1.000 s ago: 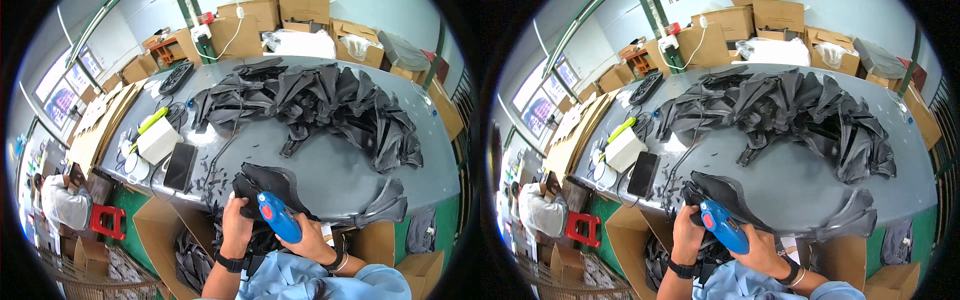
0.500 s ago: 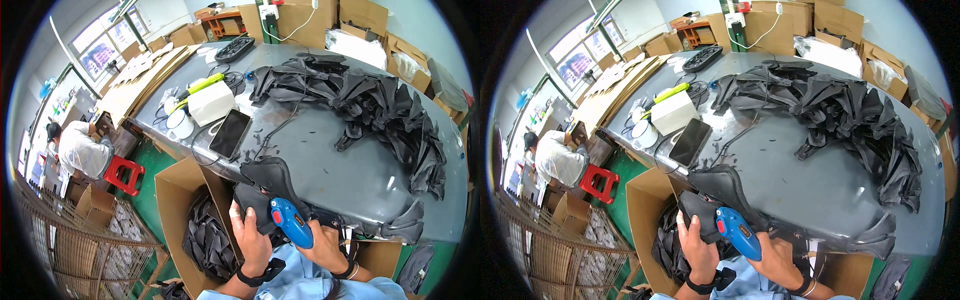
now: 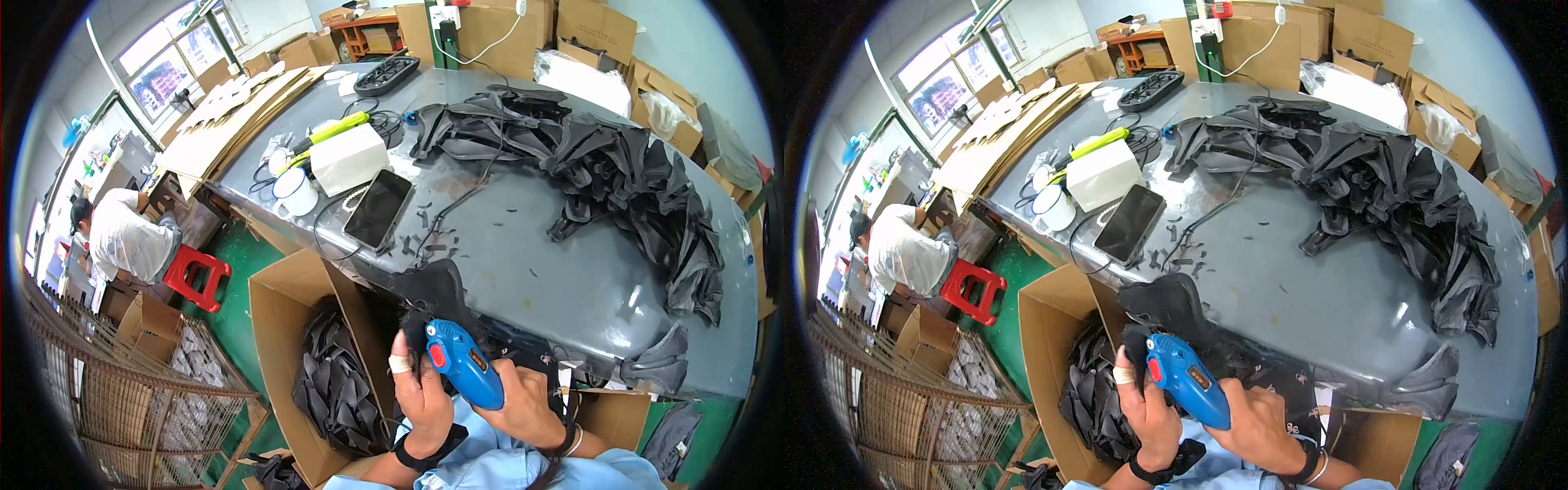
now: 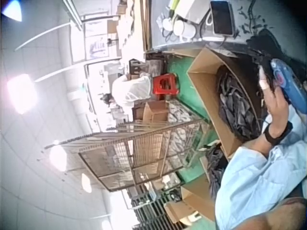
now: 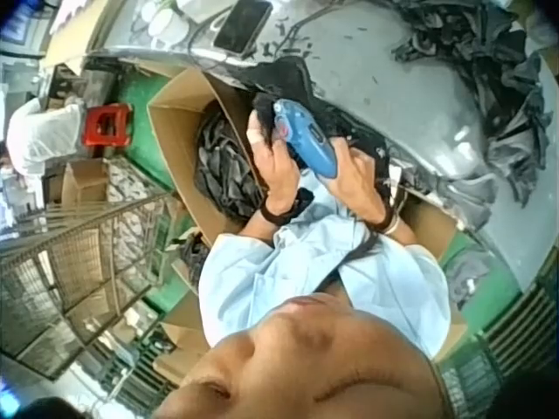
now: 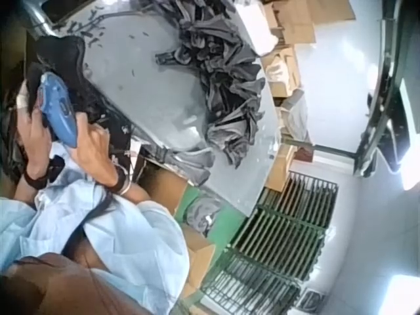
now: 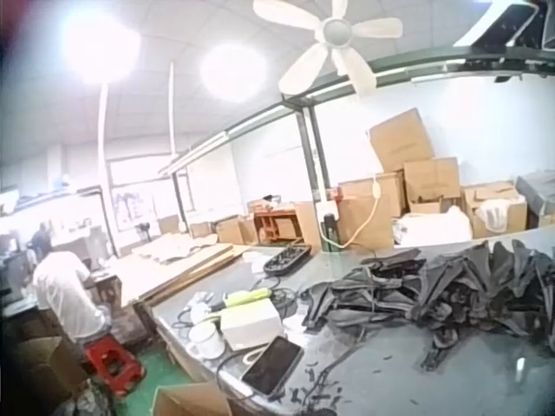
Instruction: The person uses a blue electric cutter to trim excess material from the edges of black foam components, picking pieces from a box and placing the finished items onto a pile on the workbench. They periodically clear the workspace by pushing scraps aside before continuing to trim more components.
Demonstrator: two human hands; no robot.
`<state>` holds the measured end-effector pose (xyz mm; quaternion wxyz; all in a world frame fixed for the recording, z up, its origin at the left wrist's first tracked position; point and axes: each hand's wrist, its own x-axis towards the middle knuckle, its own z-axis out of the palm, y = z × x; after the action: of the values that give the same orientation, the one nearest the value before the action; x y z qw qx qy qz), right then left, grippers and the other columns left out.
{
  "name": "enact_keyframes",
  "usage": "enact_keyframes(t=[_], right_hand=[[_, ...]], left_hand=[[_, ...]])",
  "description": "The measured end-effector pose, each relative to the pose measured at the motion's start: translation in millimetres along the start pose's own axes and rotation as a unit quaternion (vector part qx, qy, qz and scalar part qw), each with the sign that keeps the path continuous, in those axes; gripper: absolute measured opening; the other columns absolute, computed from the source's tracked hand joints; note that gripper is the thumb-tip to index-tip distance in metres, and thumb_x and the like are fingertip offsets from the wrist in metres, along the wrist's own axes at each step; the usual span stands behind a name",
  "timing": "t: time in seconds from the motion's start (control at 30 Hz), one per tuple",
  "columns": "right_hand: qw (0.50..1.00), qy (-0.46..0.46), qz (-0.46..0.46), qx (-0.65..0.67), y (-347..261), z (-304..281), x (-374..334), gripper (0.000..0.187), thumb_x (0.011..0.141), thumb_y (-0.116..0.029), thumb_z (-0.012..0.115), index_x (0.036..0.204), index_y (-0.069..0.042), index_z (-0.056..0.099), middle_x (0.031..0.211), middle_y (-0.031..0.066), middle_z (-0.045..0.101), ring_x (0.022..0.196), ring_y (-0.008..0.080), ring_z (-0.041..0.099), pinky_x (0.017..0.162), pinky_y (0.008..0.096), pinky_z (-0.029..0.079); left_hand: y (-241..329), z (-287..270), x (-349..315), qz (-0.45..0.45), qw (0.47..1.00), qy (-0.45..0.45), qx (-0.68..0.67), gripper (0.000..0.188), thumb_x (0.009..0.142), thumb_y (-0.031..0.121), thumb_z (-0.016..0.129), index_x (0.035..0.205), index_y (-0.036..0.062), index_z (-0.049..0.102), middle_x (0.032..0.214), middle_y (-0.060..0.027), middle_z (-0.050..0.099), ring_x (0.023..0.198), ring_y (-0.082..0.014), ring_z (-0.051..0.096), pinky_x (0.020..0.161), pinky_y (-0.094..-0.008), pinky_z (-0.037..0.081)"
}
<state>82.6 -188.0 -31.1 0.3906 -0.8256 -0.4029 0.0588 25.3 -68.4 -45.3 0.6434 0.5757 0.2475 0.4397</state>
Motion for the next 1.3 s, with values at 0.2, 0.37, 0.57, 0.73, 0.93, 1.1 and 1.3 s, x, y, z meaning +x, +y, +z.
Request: enact_keyframes(t=[0.2, 0.37, 0.57, 0.73, 0.93, 1.1, 1.3], right_hand=[[0.999, 0.047, 0.018, -0.004, -3, -24, 25, 0.054, 0.064, -0.03, 0.082, 0.095, 0.0, 0.049, 0.069, 0.0144, 0.06, 0.058, 0.0321, 0.062, 0.055, 0.0375, 0.048], [0.998, 0.049, 0.025, 0.026, -4, -23, 25, 0.053, 0.065, -0.028, 0.082, 0.095, 0.0, 0.049, 0.069, 0.0159, 0.062, 0.061, 0.0321, 0.064, 0.056, 0.0371, 0.049], [0.999, -0.002, -0.048, -0.011, 0, -5, 3, 0.048, 0.063, -0.018, 0.077, 0.099, -0.002, 0.05, 0.066, 0.0134, 0.061, 0.056, 0.0311, 0.062, 0.051, 0.0382, 0.047], [0.998, -0.008, -0.058, -0.019, -4, -2, 2, 0.046, 0.063, -0.018, 0.077, 0.098, -0.001, 0.051, 0.064, 0.013, 0.061, 0.054, 0.0304, 0.06, 0.051, 0.0378, 0.047], [0.997, 0.006, -0.075, -0.016, -7, -3, 3, 0.046, 0.063, -0.018, 0.077, 0.098, 0.0, 0.052, 0.063, 0.0127, 0.06, 0.054, 0.0295, 0.06, 0.051, 0.0374, 0.046], [0.995, 0.019, -0.095, -0.003, -8, -8, 7, 0.047, 0.063, -0.018, 0.077, 0.097, 0.0, 0.051, 0.063, 0.0129, 0.06, 0.054, 0.0293, 0.061, 0.052, 0.0367, 0.047], [0.998, 0.062, -0.004, -0.011, -13, -37, 37, 0.054, 0.064, -0.028, 0.082, 0.098, 0.0, 0.05, 0.077, 0.0127, 0.063, 0.066, 0.0276, 0.064, 0.062, 0.0332, 0.049]], left_hand=[[22, -14, 14, -0.066, 0.995, -0.051, 0.054, 0.04, 0.091, -0.001, 0.042, 0.131, -0.0038, 0.043, 0.118, -0.009, 0.054, 0.103, -0.0129, 0.052, 0.089, -0.0235, 0.04], [24, -10, 17, -0.108, 0.968, 0.034, -0.222, 0.044, 0.092, 0.002, 0.042, 0.134, -0.0038, 0.031, 0.121, -0.0164, 0.052, 0.107, -0.0204, 0.053, 0.097, -0.0338, 0.041], [26, 1, 15, -0.018, 0.977, 0.057, -0.206, 0.045, 0.093, 0.006, 0.043, 0.136, 0.0014, 0.029, 0.125, -0.0138, 0.047, 0.111, -0.0212, 0.05, 0.097, -0.0348, 0.04], [18, -1, 8, 0.009, 0.992, 0.06, -0.11, 0.042, 0.093, 0.002, 0.041, 0.134, 0.0018, 0.032, 0.123, -0.0119, 0.048, 0.107, -0.0186, 0.051, 0.095, -0.0324, 0.041], [13, -3, 4, 0.027, 0.998, 0.044, -0.03, 0.04, 0.091, -0.002, 0.04, 0.131, -0.0002, 0.036, 0.122, -0.012, 0.049, 0.107, -0.0183, 0.05, 0.094, -0.0299, 0.04], [18, -9, 3, 0.026, 0.999, -0.032, -0.018, 0.039, 0.09, -0.003, 0.041, 0.128, -0.0026, 0.04, 0.122, -0.0119, 0.05, 0.108, -0.0175, 0.05, 0.095, -0.0292, 0.038], [31, -24, 15, 0.024, 0.989, -0.074, 0.127, 0.028, 0.085, -0.004, 0.056, 0.113, -0.0023, 0.059, 0.1, -0.0065, 0.063, 0.089, -0.0116, 0.057, 0.082, -0.0232, 0.043]])
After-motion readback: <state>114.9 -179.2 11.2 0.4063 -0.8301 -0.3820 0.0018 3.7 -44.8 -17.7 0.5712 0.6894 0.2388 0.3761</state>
